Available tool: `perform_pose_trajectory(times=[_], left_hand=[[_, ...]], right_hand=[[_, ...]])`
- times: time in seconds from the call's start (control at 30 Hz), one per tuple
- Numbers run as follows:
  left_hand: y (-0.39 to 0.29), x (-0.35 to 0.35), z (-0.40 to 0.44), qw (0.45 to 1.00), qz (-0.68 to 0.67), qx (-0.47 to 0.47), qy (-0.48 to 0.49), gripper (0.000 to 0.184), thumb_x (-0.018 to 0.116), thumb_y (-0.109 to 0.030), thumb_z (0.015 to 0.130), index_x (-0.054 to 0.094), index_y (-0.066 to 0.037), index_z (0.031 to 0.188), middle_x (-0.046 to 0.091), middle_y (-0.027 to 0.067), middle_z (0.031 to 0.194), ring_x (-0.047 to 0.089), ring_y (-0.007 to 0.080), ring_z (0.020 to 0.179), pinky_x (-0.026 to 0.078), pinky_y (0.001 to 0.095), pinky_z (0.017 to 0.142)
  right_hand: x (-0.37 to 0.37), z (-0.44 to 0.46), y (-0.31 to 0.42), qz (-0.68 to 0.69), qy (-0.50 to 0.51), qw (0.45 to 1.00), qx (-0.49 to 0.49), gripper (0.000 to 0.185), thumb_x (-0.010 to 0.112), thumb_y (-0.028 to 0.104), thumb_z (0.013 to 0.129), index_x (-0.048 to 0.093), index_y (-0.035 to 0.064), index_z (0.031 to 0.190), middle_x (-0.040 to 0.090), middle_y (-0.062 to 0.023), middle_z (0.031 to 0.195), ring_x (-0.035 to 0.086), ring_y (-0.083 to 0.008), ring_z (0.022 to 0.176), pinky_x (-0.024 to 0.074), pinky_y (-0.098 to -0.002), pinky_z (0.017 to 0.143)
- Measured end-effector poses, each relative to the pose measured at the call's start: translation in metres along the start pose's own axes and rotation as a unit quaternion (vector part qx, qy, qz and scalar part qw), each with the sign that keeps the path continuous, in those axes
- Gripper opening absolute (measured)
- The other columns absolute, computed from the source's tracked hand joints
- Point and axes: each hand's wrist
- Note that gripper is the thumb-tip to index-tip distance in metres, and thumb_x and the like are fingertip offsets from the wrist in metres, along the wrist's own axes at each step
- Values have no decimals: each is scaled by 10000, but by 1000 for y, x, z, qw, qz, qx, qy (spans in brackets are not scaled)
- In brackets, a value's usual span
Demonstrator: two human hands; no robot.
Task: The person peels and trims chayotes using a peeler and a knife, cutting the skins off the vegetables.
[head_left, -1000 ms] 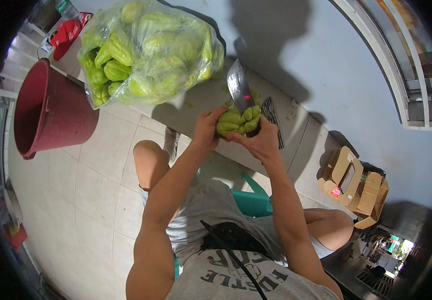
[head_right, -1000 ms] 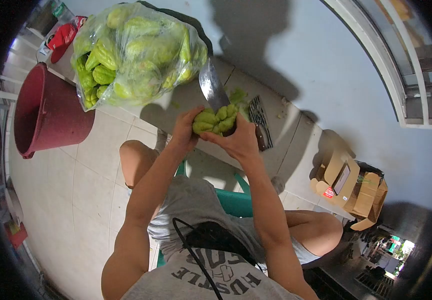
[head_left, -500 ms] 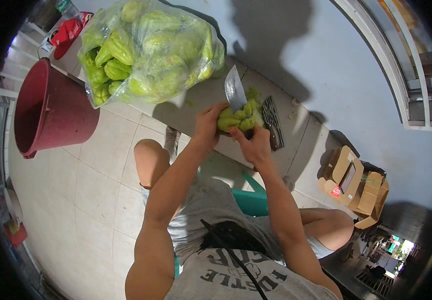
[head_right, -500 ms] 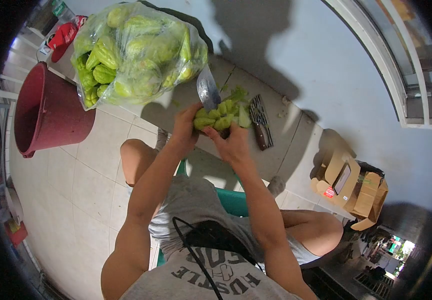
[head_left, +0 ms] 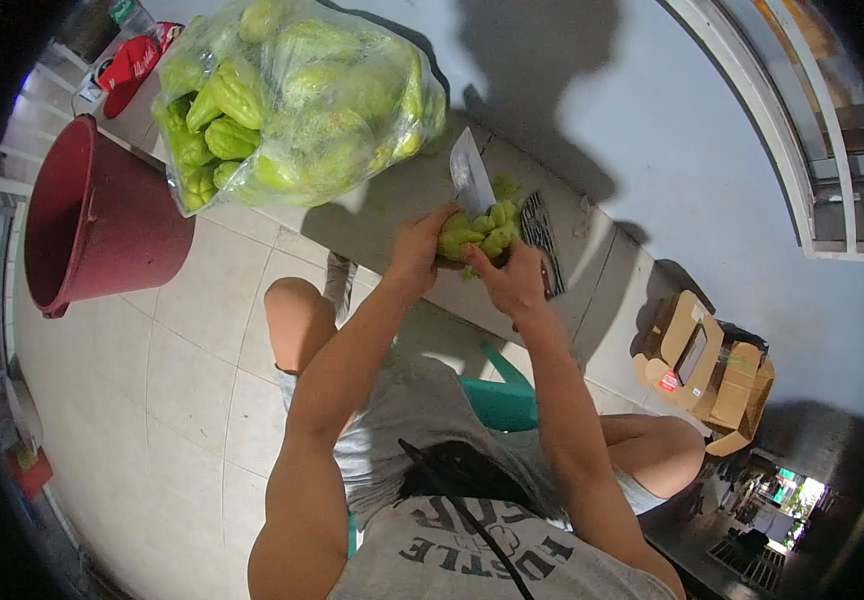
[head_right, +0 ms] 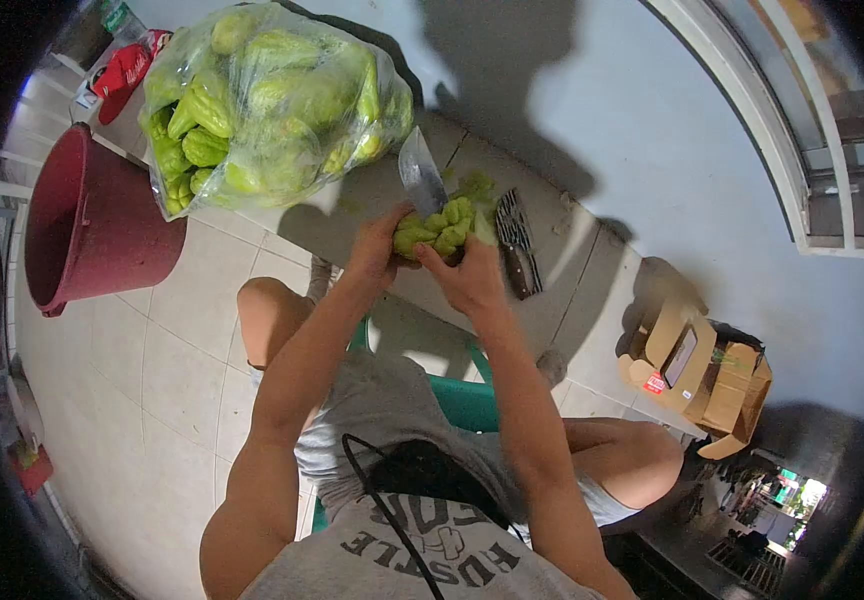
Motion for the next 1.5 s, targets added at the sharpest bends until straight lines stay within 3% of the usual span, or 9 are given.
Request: perform_pose_trajectory(times=[0.4, 0.47, 0.8, 0.9, 1.0, 1.17, 1.23, 1.37, 1.5], left_hand=[[8, 0, 13, 999, 10, 15, -48, 386, 661, -276, 877, 610, 75, 1030, 654, 144, 877, 680, 260, 687, 582, 395, 497], [11, 6, 12, 996, -11, 57, -66, 393, 660, -275, 878, 607, 81, 1035, 655, 146, 879, 679, 261, 681, 583, 394, 502], [29, -19, 52, 988, -34, 97, -113, 390, 688, -227, 859, 596, 85, 1073, 646, 141, 950, 663, 268, 765, 563, 429, 580], [31, -15, 51, 988, -49, 97, -110, 419, 688, -244, 858, 579, 75, 1108, 636, 144, 968, 655, 270, 770, 556, 411, 569], [11, -7, 33, 995, -62, 63, -55, 449, 688, -260, 859, 558, 48, 1159, 621, 144, 1023, 645, 263, 828, 549, 395, 586], [9, -20, 33, 991, -72, 76, 89, 487, 690, -316, 858, 543, -29, 1222, 600, 127, 1116, 615, 246, 985, 536, 433, 742], [11, -28, 23, 971, -201, -34, 127, 483, 689, -379, 849, 557, -93, 1214, 605, 97, 1134, 591, 229, 1046, 488, 446, 851], [17, -40, 26, 983, -178, -39, 12, 412, 629, -416, 892, 569, -131, 1182, 610, 73, 1154, 595, 248, 1032, 484, 447, 821], [-2, -45, 7, 971, -183, -7, 156, 440, 594, -451, 905, 553, -133, 1205, 600, 80, 1165, 572, 266, 1086, 473, 474, 884]], right_hand=[[9, -2, -14, -38, -34, 999, -2, 709, 644, 629, 820, 661, -80, 858, 652, -202, 711, 654, -314, 684, 489, -404, 632], [15, -4, -19, 29, -39, 998, 41, 676, 644, 567, 862, 630, -109, 840, 633, -167, 702, 566, -227, 621, 465, -389, 614], [17, -25, -16, -57, 67, 991, 97, 577, 688, 507, 841, 601, -63, 858, 536, -123, 629, 495, -218, 591, 424, -391, 577], [27, -15, -23, -6, -16, 1000, 18, 577, 651, 516, 872, 577, -51, 796, 517, -93, 595, 501, -191, 541, 428, -367, 529], [5, 1, -25, 102, -92, 985, 102, 640, 632, 567, 861, 607, -64, 753, 570, -115, 622, 518, -223, 575, 426, -405, 571], [-14, 0, -29, 301, -69, 939, 151, 362, 598, 385, 944, 503, 37, 930, 482, -15, 601, 481, -112, 483, 410, -282, 434], [-12, -1, -37, 254, -30, 959, 121, 246, 548, 258, 964, 464, 54, 1071, 511, -29, 649, 505, -110, 503, 441, -299, 451], [1, -17, -41, 215, -28, 970, 109, 301, 574, 133, 930, 445, -25, 1152, 587, -101, 765, 562, -150, 547, 467, -310, 471], [4, -34, -29, 244, 2, 967, 72, 372, 577, 90, 912, 423, -30, 1228, 615, -137, 826, 605, -166, 603, 476, -317, 486]])
Point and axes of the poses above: each hand's wrist, its own z-axis towards the middle knuckle, its own x-axis out of the palm, y = z × x
